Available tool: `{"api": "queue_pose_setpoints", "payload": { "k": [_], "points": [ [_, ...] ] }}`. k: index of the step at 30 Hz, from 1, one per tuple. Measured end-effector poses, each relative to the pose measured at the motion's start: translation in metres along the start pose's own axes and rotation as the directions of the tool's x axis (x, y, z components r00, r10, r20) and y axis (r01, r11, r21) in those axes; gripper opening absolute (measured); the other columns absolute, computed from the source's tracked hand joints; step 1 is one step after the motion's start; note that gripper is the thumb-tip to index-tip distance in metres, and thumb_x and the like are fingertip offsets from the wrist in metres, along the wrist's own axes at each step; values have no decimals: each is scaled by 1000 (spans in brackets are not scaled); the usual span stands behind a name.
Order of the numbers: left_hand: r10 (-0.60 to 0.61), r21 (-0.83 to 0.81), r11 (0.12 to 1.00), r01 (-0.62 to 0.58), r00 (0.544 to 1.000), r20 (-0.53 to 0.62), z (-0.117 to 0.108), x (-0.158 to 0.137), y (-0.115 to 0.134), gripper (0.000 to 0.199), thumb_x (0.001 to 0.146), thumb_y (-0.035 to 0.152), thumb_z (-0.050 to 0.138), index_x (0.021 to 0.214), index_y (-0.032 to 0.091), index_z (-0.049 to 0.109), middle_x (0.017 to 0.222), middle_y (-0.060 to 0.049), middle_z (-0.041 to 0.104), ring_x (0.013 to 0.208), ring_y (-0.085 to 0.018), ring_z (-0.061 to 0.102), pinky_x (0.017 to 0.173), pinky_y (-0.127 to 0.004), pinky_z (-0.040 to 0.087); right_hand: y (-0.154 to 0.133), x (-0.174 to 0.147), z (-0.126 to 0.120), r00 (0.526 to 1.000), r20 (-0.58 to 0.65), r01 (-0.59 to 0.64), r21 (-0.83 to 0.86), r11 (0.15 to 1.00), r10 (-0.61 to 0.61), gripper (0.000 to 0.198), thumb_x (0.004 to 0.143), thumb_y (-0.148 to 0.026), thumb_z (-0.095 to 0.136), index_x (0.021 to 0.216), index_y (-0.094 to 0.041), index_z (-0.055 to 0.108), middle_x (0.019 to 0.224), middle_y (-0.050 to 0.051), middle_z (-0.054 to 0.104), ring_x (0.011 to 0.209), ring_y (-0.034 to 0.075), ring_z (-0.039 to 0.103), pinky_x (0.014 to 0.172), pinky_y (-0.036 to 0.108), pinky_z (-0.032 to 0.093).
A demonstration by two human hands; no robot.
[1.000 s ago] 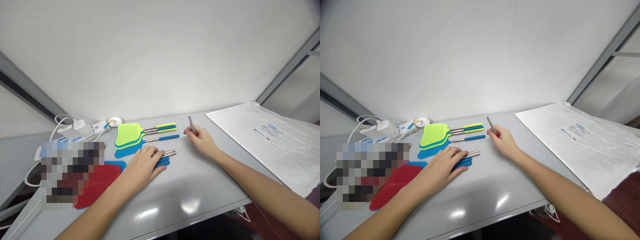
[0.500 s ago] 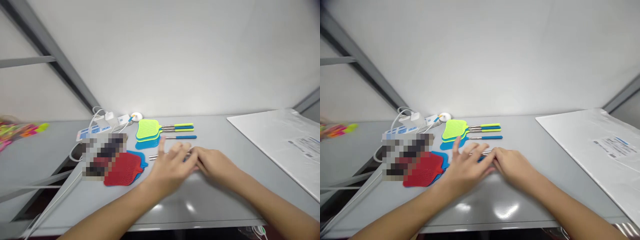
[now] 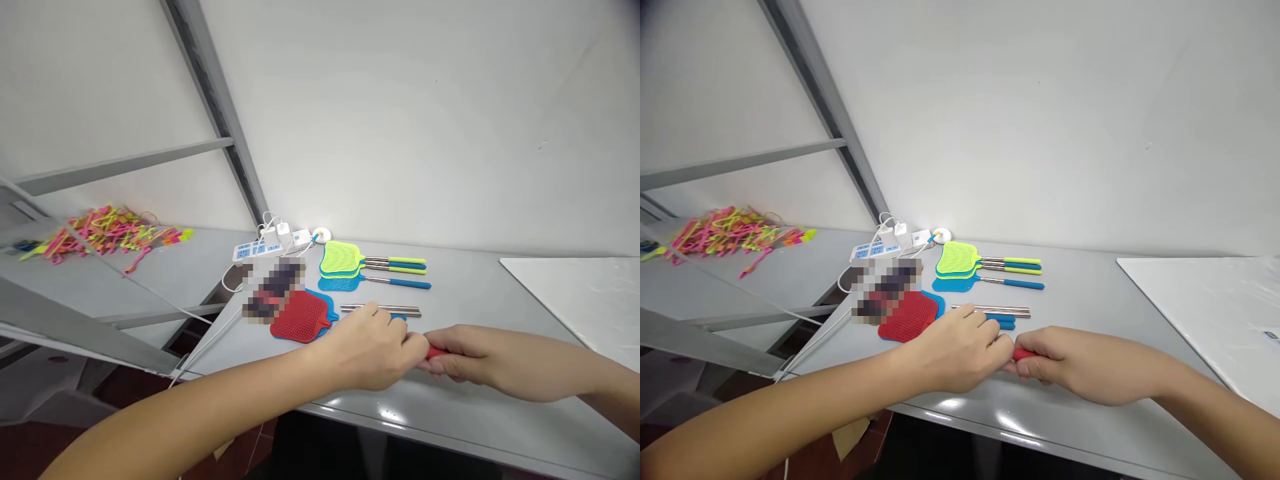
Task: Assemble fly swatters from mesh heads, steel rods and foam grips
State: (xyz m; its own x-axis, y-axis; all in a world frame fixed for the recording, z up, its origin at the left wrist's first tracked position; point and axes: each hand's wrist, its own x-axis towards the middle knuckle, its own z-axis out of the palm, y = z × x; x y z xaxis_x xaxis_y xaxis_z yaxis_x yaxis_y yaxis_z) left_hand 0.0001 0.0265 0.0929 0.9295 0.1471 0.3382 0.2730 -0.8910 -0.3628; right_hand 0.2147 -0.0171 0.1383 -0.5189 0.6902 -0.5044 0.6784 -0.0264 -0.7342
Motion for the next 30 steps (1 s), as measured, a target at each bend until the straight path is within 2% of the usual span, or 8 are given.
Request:
{"api": "queue_pose_setpoints", "payload": {
  "k": [6, 10, 14, 16, 19, 23, 26, 30],
  "points": [
    [63, 52, 997, -61, 998, -21, -28, -18, 9, 11, 90, 17, 45, 80, 18, 50, 62, -1, 53, 47, -16, 50, 45, -33, 29, -10, 4, 13, 949, 313, -70, 335, 940, -41, 32, 95, -50, 44, 82, -21, 50, 57, -7, 35, 47, 8, 27, 45, 23, 27],
    [-25, -94, 995, 45, 978, 208, -40, -28, 9, 9, 91, 22, 51, 83, 19, 49, 63, 1, 60, 45, -19, 57, 40, -31, 27, -28, -6, 31, 998, 47, 43, 52, 998, -45, 34, 97, -49, 40, 81, -21, 50, 71, -3, 49, 61, 11, 42, 58, 24, 36],
    [-48, -220, 966, 133, 935, 352, -52, -35, 8, 12, 95, 27, 49, 86, 20, 48, 64, 2, 65, 47, -20, 62, 38, -30, 25, -24, -8, 59, 969, -193, 84, -323, 943, -153, 35, 101, -46, 30, 82, -23, 49, 76, 1, 62, 62, 15, 52, 55, 26, 35],
    [-81, -245, 952, 184, 922, 378, -54, -37, 8, 19, 98, 32, 44, 84, 21, 47, 60, 2, 64, 45, -20, 61, 39, -29, 25, -11, 0, 71, 934, -267, 70, -516, 854, -237, 33, 102, -41, 29, 80, -23, 46, 68, 0, 60, 52, 14, 48, 48, 27, 27],
    [-133, -279, 923, 265, 901, 414, -54, -36, 9, 28, 101, 37, 37, 80, 21, 46, 55, 1, 61, 42, -21, 60, 40, -29, 23, 11, 14, 83, 813, -335, 2, -817, 577, -477, 26, 101, -30, 32, 80, -23, 45, 61, -1, 56, 41, 15, 43, 45, 30, 15],
    [-171, -299, 896, 330, 874, 455, -55, -32, 9, 31, 102, 38, 33, 79, 21, 46, 51, 2, 55, 41, -21, 58, 41, -30, 21, 24, 19, 85, 698, -300, -108, -942, 319, -650, 23, 95, -13, 32, 80, -22, 46, 63, 1, 54, 43, 17, 45, 47, 32, 9],
    [-157, -355, 869, 345, 873, 462, -54, -31, 11, 37, 103, 38, 28, 76, 21, 46, 50, 2, 52, 41, -18, 54, 39, -29, 19, 20, 11, 81, 758, -334, -53, -888, 457, -561, 23, 96, -16, 31, 79, -22, 46, 64, 2, 55, 45, 16, 43, 47, 32, 10],
    [-107, -341, 897, 280, 887, 448, -43, -32, 19, 30, 100, 34, 38, 74, 21, 47, 52, 3, 53, 38, -15, 48, 39, -29, 20, 7, -4, 65, 962, -214, 87, -351, 932, -170, 33, 101, -41, 34, 77, -22, 45, 64, -2, 53, 49, 11, 39, 46, 26, 22]
  ]
}}
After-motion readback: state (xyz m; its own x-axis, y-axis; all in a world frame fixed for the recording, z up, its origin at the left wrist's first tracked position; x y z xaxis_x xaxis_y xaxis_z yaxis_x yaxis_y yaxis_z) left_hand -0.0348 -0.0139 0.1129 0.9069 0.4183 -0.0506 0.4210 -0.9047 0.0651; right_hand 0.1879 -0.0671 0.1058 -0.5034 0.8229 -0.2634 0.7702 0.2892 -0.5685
